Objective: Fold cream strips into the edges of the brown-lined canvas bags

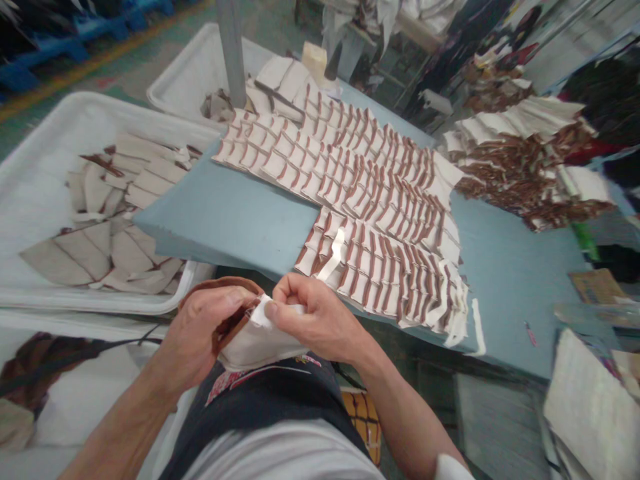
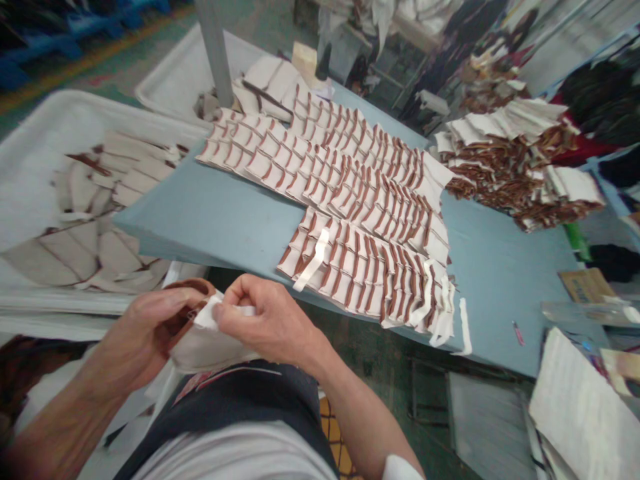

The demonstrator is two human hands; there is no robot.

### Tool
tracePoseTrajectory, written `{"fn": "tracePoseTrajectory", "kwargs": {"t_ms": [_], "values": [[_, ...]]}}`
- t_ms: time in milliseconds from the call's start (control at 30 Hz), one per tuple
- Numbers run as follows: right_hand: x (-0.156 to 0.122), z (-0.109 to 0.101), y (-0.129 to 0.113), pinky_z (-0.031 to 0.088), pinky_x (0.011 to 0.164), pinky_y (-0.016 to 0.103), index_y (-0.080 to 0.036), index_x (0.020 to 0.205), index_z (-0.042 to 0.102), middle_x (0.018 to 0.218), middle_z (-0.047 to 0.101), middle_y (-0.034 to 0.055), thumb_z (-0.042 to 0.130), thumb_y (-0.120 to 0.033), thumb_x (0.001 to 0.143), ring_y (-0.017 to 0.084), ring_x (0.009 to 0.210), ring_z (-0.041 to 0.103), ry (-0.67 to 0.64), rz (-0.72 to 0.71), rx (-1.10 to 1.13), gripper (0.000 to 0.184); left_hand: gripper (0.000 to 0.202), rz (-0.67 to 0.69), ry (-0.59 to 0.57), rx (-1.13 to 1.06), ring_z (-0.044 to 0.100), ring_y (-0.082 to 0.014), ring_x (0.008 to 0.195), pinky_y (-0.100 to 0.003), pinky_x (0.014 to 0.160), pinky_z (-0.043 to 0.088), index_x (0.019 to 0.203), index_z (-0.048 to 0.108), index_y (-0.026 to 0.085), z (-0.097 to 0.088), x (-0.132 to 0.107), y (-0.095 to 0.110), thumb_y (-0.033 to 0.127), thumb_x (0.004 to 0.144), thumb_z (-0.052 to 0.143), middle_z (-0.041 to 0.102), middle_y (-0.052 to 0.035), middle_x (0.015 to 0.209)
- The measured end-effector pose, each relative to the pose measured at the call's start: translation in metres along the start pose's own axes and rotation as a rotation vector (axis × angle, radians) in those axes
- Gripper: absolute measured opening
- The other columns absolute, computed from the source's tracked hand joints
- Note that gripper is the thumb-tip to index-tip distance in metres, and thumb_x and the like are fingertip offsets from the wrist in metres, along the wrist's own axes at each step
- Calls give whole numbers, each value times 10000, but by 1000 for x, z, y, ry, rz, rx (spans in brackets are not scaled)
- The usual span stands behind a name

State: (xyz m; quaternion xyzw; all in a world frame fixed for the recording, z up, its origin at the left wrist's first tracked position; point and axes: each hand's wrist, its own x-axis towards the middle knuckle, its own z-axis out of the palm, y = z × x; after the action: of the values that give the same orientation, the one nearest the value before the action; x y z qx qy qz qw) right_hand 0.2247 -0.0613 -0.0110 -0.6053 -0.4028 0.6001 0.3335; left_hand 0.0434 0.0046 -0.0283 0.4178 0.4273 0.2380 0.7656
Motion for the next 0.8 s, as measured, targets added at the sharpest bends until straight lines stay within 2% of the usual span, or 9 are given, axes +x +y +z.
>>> {"fn": "tracePoseTrajectory", "kwargs": {"t_ms": [200,333,433,567,800], "values": [[1,-4,-2,278,490,218,-225,847,574,649,480,-94,737,-377,885,92,584,384,-18,-18,-53,226,318,10,-31,7,512,-118,532,-193,483,436,646,801,153,-9,3,-12,453,721,877,642,-9,602],[2,-7,-4,272,491,223,-224,857,581,658,479,-93,737,-388,882,93,588,374,-33,-26,-71,228,298,39,-52,31,596,-129,603,-183,529,468,696,830,158,-15,1,-15,440,715,924,744,-36,769],[3,-9,-3,270,496,226,-225,850,577,652,473,-96,734,-407,882,94,587,373,-36,-41,-76,243,250,72,-56,99,644,-147,672,-192,587,505,777,832,176,-18,-1,-18,417,771,900,777,-34,862],[6,-9,1,268,506,228,-229,847,565,643,455,-101,724,-437,886,95,586,368,-30,-54,-71,264,281,71,-22,255,624,-164,639,-216,583,501,875,781,187,-16,-3,-21,452,794,827,730,-14,733],[10,-3,13,295,557,243,-231,819,561,656,460,-95,678,-427,883,106,614,397,21,-51,-59,237,324,70,115,504,596,-163,596,-232,562,474,795,758,181,-1,-7,-10,490,744,674,682,1,644]]}}
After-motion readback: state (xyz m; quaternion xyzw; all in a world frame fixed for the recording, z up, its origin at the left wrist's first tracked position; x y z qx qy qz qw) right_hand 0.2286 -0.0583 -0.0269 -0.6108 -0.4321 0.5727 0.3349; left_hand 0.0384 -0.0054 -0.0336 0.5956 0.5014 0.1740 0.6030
